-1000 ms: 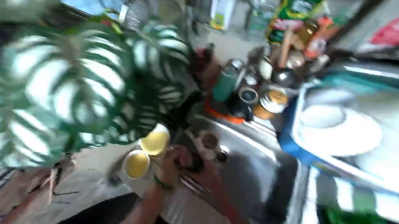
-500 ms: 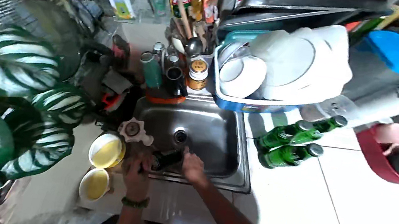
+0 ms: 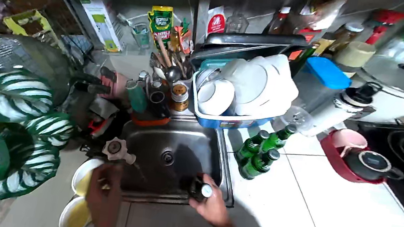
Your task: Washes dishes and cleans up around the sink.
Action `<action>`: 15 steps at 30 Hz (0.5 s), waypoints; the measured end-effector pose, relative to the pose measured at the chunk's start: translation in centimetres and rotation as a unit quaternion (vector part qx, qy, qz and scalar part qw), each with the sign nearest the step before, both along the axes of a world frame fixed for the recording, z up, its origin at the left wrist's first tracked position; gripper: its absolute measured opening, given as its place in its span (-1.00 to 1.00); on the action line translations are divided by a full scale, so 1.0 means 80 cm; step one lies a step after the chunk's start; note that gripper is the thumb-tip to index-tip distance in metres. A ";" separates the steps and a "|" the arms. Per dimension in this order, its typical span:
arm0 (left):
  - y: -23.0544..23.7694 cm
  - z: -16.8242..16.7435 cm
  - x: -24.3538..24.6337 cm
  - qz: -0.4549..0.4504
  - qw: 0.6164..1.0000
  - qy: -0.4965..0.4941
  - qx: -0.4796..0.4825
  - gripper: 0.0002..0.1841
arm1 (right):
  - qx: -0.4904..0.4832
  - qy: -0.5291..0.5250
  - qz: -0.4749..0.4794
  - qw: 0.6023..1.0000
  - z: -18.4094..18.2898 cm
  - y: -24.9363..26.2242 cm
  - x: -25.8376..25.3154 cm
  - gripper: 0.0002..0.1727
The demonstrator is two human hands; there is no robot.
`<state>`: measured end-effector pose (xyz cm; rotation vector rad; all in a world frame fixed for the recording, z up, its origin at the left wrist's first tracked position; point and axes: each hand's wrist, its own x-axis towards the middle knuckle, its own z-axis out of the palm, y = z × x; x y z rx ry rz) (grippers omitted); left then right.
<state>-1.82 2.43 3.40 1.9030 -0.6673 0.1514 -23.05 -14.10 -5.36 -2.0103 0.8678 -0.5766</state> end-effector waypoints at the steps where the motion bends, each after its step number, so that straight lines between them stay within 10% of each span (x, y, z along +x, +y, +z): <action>1: 0.001 0.015 0.009 0.020 0.999 -0.030 -0.006 -0.56 | -0.006 0.001 -0.031 1.000 0.002 -0.006 -0.022 -0.11; 5: -0.041 0.055 0.030 -0.036 0.991 -0.125 0.031 -0.34 | -0.022 0.023 -0.135 0.990 0.020 -0.027 -0.114 -0.15; 15: -0.090 0.034 0.058 -0.041 0.969 -0.235 0.057 -0.49 | 0.020 0.104 -0.306 0.946 0.040 -0.123 -0.208 -0.10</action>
